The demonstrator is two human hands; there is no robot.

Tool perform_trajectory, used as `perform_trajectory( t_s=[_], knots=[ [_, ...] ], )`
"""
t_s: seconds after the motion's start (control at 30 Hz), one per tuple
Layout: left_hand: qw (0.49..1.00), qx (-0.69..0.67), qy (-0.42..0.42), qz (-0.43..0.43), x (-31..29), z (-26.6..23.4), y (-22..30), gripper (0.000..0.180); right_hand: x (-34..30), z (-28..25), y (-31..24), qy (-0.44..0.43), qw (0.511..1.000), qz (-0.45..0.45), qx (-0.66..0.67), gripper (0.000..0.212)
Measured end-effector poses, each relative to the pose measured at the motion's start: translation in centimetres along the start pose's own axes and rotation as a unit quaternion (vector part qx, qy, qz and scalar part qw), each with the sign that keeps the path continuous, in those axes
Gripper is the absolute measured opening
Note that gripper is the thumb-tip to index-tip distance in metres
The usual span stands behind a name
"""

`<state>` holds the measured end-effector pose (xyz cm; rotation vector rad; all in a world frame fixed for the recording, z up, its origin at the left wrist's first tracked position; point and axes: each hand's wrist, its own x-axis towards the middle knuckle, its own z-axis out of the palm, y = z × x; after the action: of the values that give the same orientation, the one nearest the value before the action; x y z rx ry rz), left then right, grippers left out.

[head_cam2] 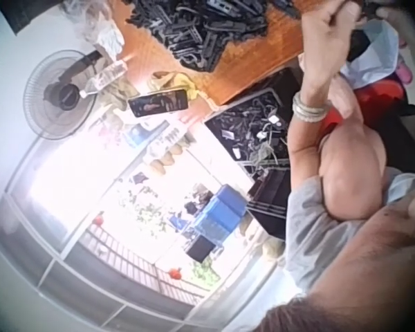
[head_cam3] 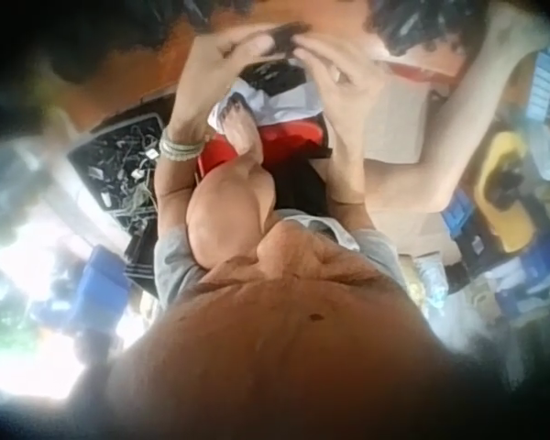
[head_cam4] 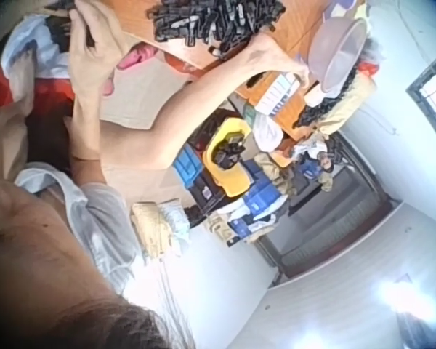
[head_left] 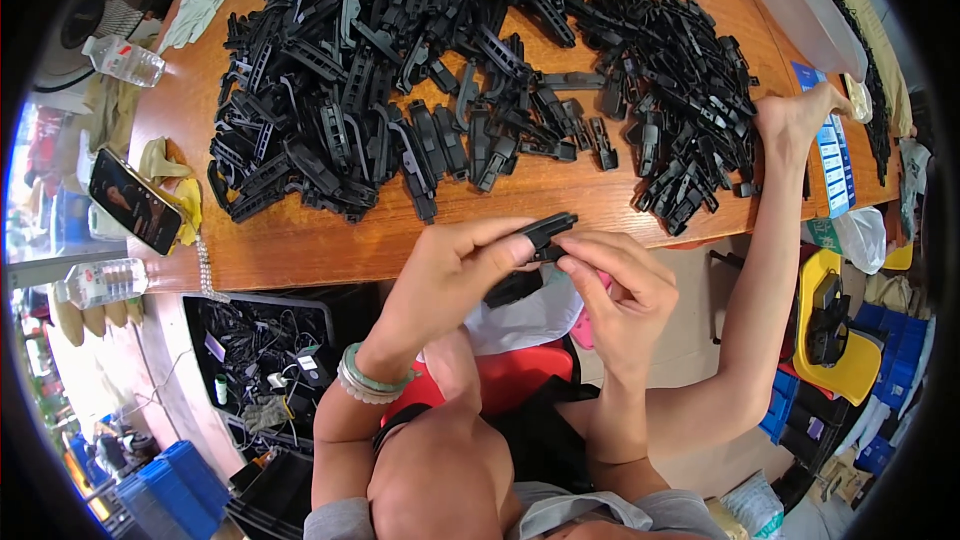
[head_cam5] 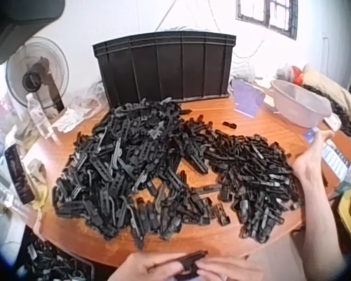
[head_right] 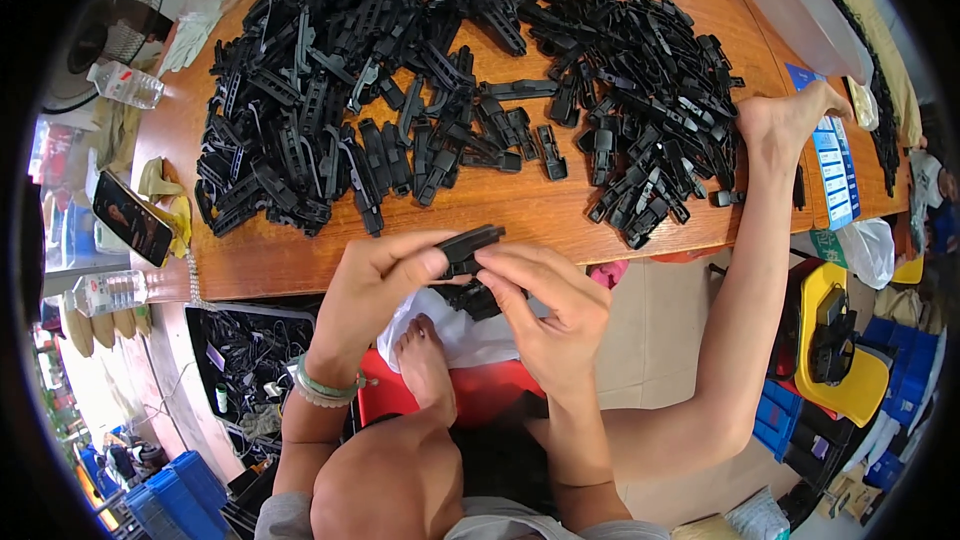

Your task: The person assembles plastic clips by taking pieces from the table, snapping them together by hand, and dropping the assembled parts into a bag.

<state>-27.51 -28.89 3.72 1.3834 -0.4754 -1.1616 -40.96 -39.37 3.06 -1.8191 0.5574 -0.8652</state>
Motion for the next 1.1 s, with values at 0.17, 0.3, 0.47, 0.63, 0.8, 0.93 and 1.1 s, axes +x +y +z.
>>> perform_trajectory(
  t_s=[0.17,0.3,0.47,0.63,0.8,0.93,1.1],
  knots=[
    [0.941,0.257,0.052,0.213,-1.3,1.4,-0.5,0.038,-0.3,0.1,0.1,0.018,0.992,0.070,0.100,0.020],
    [0.936,0.242,0.039,0.250,-0.8,1.2,-0.9,0.038,-0.7,-0.4,0.9,0.005,0.972,0.120,0.202,0.032],
    [0.920,0.287,-0.002,0.265,-1.3,1.0,-1.2,0.040,-0.5,-0.6,1.4,-0.035,0.982,0.086,0.162,0.046],
    [0.915,0.293,0.006,0.276,-1.4,1.3,-1.4,0.039,-0.7,-0.6,1.2,-0.057,0.978,0.093,0.180,0.041],
    [0.915,0.294,0.004,0.277,-1.2,1.2,-1.6,0.037,-0.7,-0.5,1.1,-0.049,0.981,0.093,0.161,0.038],
    [0.921,0.272,0.015,0.279,-0.9,1.3,-2.1,0.037,-0.7,-0.4,1.7,-0.044,0.979,0.111,0.165,0.036],
    [0.927,0.268,0.014,0.263,-0.7,1.5,-2.2,0.036,-1.0,-0.1,2.1,-0.028,0.976,0.143,0.165,0.034]
  ],
)
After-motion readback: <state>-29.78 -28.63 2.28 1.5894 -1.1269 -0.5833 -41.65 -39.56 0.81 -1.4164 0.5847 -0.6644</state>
